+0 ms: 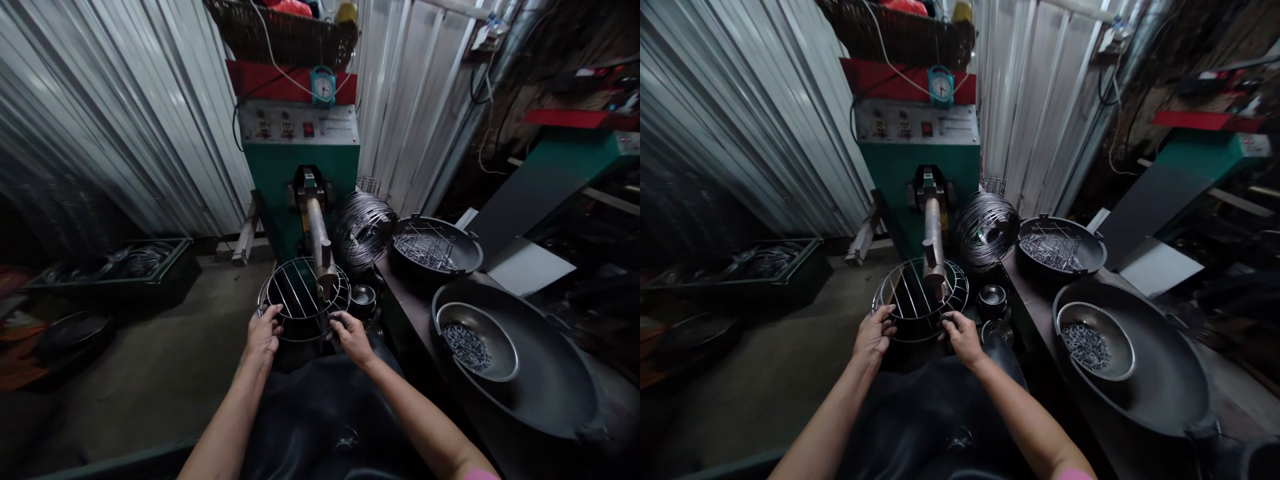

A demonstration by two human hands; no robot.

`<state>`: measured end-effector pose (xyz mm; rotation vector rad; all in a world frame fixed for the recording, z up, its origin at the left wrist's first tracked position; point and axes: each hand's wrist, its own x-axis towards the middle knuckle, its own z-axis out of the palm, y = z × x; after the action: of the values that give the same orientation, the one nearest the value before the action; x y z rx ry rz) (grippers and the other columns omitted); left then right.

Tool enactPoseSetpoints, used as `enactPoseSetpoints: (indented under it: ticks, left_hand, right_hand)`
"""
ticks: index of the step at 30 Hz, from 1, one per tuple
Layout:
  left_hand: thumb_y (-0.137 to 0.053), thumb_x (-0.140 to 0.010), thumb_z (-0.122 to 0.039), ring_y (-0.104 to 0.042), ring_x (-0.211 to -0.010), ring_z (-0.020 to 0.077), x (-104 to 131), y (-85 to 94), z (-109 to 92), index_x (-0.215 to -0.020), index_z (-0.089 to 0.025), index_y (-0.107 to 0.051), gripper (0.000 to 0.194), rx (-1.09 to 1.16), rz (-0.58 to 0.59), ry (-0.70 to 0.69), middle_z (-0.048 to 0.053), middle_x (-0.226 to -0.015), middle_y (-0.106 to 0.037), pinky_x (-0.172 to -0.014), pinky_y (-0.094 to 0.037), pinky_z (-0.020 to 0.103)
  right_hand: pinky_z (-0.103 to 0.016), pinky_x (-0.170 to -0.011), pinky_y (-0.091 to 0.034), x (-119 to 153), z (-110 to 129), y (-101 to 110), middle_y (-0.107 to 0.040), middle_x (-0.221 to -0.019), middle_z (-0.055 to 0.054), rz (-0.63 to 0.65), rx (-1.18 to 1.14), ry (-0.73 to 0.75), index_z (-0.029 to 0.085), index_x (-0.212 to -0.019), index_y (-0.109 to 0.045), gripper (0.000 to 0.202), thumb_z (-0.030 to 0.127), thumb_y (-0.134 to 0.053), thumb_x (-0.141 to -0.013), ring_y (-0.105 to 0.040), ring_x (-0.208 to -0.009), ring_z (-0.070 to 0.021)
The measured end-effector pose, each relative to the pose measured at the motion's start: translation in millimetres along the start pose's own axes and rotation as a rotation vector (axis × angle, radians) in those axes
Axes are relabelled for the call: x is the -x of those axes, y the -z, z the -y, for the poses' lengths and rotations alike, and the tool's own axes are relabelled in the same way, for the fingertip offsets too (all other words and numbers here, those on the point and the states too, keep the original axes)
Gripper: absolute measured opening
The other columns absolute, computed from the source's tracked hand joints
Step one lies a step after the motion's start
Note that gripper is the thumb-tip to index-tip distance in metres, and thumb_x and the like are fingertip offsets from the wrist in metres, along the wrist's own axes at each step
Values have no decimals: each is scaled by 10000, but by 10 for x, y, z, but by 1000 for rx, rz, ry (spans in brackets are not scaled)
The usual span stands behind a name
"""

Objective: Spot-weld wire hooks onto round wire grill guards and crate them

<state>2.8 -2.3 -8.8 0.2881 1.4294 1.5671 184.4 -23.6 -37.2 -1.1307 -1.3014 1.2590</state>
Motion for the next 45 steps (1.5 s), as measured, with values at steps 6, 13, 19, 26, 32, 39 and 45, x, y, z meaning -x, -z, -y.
enactPoseSetpoints:
  ticks: [6,13,19,26,32,39,45]
  left_hand:
    - [-728,-359,-261,-307,-409,34,-80,-29,3,-660,-186,-428,431,15,-13,14,-97,-517,-374,-348,-242,172]
    - [-724,-365,-270,-281,-384,26,-149,-89,12,-605,-179,-429,391,-5,-13,59,-98,-501,-353,-338,-258,188]
    - [-727,-379,-270,-252,-370,15,-142,-99,11,-586,-177,-427,376,-39,-49,80,-103,-498,-325,-338,-228,185]
    - [-729,-364,-283,-232,-347,19,-90,-88,37,-546,-191,-406,381,-6,-39,79,-120,-440,-269,-339,-235,200]
    - [-719,-426,-257,-273,-344,34,54,-120,52,-565,-188,-413,343,33,-68,103,-109,-434,-290,-344,-247,197]
    - [-697,-545,-472,-522,-554,132,-158,155,-105,-786,-189,-514,415,-108,23,307,2,-725,-516,-481,-459,313]
    - [-750,-474,-261,-483,-486,113,-496,104,-320,-664,-175,-512,317,-233,166,400,-19,-592,-489,-469,-462,298]
  right_hand:
    - [-194,-428,-371,-62,44,0,-588,-571,34,-3,-11,13,179,-830,-574,183,341,-533,-754,-545,-446,-96]
    - [-200,-438,-386,-144,108,24,-631,-668,11,-11,-48,-11,175,-805,-576,202,358,-566,-720,-543,-451,-87]
    - [-186,-402,-364,-159,101,-4,-626,-653,7,-17,-119,-55,169,-787,-574,202,358,-563,-715,-541,-440,-82]
    - [-196,-423,-402,-185,92,33,-636,-652,6,-48,-80,-17,162,-793,-588,208,345,-573,-696,-543,-424,-81]
    - [-212,-418,-414,-239,144,55,-645,-644,-3,-74,-93,-7,162,-778,-614,232,363,-616,-662,-550,-428,-98]
    - [-256,-464,-460,224,-104,714,-647,-689,-31,-243,23,-38,161,-940,-651,390,449,-616,-679,-565,-504,-129]
    - [-245,-364,-380,801,-711,1123,-568,-558,-4,-144,134,-320,151,-812,-650,405,513,-603,-636,-507,-396,-128]
